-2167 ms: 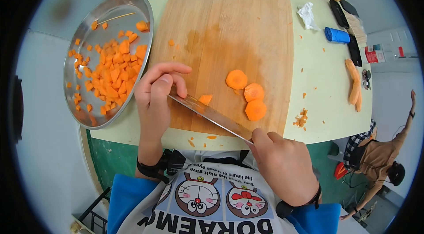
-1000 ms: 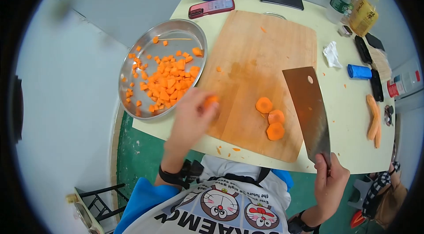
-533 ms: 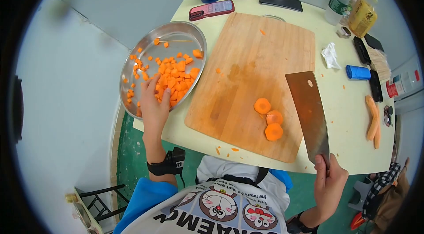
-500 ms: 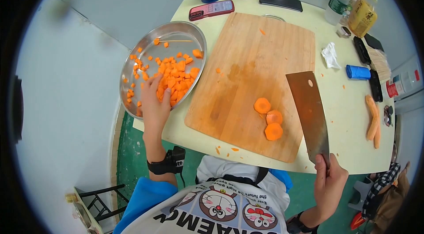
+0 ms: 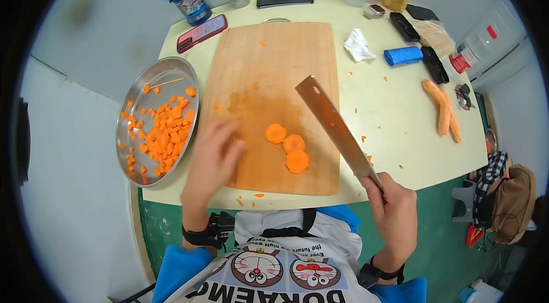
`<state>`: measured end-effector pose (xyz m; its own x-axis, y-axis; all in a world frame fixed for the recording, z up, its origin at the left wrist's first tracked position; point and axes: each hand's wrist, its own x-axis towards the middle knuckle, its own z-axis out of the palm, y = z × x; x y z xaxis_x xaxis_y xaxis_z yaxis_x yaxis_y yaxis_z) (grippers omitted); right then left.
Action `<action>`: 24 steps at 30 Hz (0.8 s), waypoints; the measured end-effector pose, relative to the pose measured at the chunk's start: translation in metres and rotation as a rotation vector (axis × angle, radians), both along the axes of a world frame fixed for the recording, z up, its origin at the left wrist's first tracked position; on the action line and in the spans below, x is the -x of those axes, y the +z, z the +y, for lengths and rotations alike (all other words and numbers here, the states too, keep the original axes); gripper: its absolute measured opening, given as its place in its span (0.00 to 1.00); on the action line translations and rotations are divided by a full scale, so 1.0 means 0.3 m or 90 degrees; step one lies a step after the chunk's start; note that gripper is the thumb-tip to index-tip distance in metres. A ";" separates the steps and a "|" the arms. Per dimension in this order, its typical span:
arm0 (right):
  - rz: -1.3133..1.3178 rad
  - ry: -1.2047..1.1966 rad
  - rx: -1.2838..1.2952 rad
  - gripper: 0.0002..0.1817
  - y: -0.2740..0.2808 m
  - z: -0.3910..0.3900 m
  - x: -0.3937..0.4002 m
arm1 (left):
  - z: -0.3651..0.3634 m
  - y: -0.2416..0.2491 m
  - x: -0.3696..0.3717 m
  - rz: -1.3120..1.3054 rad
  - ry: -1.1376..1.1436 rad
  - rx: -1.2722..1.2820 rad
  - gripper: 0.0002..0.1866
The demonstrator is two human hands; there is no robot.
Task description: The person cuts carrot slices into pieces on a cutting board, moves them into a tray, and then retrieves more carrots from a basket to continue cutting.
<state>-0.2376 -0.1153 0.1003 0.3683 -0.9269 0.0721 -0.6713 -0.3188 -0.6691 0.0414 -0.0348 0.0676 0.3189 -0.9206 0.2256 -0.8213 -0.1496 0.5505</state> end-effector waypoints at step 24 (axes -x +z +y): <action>0.077 0.292 -0.017 0.08 0.028 0.066 -0.165 | 0.064 0.052 -0.005 0.327 0.218 0.322 0.15</action>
